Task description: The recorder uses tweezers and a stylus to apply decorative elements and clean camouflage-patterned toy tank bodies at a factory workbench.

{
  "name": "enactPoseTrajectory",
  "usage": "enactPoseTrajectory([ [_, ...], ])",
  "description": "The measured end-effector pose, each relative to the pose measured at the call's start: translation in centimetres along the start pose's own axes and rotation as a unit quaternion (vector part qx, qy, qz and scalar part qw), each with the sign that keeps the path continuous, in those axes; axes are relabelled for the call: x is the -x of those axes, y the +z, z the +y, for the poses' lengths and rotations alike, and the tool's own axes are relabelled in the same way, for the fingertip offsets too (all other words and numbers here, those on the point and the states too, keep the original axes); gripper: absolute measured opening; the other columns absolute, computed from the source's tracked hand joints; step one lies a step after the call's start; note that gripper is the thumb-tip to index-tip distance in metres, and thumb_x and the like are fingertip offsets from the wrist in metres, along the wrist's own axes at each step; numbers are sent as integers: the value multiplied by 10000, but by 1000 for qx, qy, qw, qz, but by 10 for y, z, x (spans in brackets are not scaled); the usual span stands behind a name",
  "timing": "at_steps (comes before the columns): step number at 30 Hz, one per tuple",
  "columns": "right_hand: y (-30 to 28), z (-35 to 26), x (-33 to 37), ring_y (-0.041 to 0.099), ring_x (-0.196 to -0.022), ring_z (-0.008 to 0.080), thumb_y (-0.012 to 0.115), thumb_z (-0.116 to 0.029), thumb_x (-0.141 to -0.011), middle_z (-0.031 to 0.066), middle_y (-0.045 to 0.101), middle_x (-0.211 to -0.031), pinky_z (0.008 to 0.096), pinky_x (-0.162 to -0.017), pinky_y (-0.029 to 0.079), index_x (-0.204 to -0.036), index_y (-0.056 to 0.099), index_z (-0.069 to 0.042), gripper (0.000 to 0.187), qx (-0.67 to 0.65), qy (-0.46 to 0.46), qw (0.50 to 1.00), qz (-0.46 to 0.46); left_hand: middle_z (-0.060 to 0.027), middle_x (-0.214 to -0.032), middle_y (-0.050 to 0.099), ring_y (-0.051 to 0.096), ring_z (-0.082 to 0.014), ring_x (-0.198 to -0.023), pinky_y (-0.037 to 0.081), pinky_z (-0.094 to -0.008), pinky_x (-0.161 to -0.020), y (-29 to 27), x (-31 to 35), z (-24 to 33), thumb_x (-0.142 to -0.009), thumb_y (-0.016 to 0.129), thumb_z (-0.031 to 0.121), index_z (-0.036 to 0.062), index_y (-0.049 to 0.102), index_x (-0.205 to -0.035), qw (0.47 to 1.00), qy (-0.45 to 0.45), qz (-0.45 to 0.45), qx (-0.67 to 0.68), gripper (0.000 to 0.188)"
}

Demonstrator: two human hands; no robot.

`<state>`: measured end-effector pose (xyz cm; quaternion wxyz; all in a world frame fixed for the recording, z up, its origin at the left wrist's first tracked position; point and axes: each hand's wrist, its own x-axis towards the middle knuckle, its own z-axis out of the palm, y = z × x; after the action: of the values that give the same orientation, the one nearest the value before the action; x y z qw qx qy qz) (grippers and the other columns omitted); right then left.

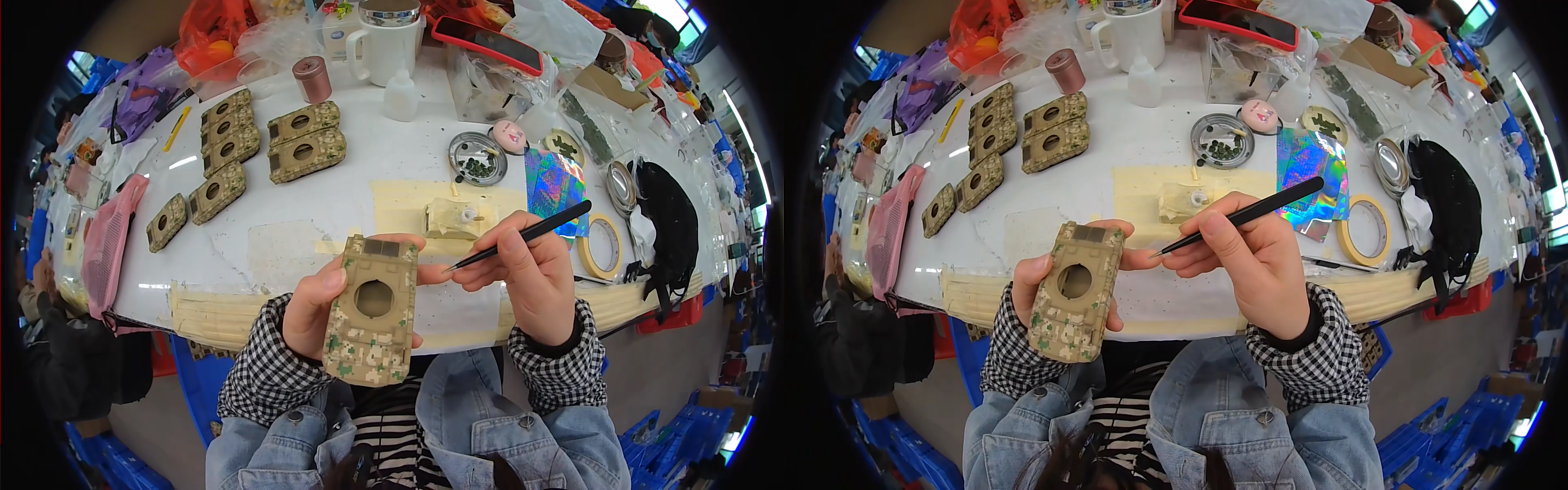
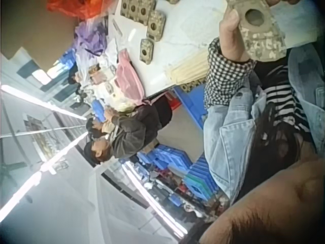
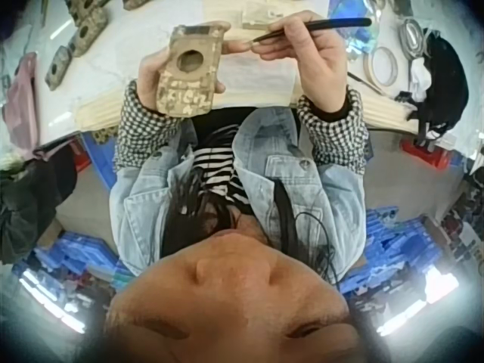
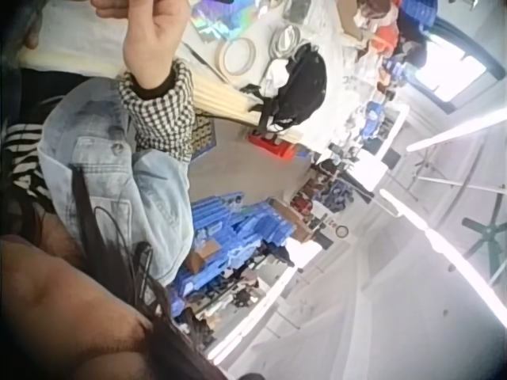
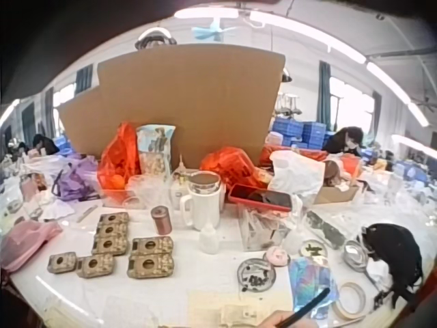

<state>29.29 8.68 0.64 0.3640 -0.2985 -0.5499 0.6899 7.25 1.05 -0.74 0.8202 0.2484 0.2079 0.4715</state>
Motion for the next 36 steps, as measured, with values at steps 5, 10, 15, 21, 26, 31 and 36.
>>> enactPoseTrajectory([
  [5,0,2,-1,677,-768,205,440,-200,-978,151,649,-820,283,-677,557,-949,527,42,259,5,-10,1000,0,-283,-1332,393,536,-310,-1124,518,-455,-873,-1,0,-2,-783,541,441,23,236,-1396,1000,4,7,7,803],
  [10,0,4,0,676,-773,204,433,-199,-980,141,647,-819,279,-678,555,-953,526,38,256,16,-26,1000,2,-282,-1339,388,539,-307,-1121,518,-440,-877,-2,-1,-1,-798,510,443,25,232,-1400,1000,7,-2,-10,784],
  [15,0,4,0,676,-788,202,437,-193,-979,129,641,-837,275,-688,551,-957,526,34,245,15,-49,999,9,-277,-1353,376,541,-305,-1120,507,-426,-894,-4,0,-3,-830,473,438,28,229,-1403,1000,14,2,9,745],
  [21,3,2,2,664,-820,181,464,-164,-968,113,635,-867,264,-725,535,-960,531,35,210,40,-90,995,10,-277,-1349,380,551,-301,-1102,504,-432,-894,-5,-1,-4,-842,478,435,27,233,-1398,1000,21,2,9,732],
  [26,-1,3,0,652,-817,163,471,-154,-965,109,631,-873,260,-733,529,-965,536,38,203,55,-74,996,-8,-275,-1325,403,573,-309,-1060,517,-439,-863,-2,-2,-3,-801,556,431,19,242,-1387,1000,16,14,-10,782],
  [31,0,2,0,656,-832,176,468,-153,-965,107,625,-872,277,-748,545,-965,530,42,205,36,-58,998,-3,-302,-1309,392,607,-338,-984,542,-431,-823,0,-2,-4,-777,573,433,15,221,-1390,999,19,34,-11,821],
  [36,0,2,-1,659,-835,183,465,-149,-965,111,623,-874,286,-753,553,-964,527,45,203,28,-54,998,-5,-274,-1307,415,585,-313,-1031,521,-442,-852,1,-2,-2,-771,585,450,21,248,-1384,999,9,27,-21,822],
])
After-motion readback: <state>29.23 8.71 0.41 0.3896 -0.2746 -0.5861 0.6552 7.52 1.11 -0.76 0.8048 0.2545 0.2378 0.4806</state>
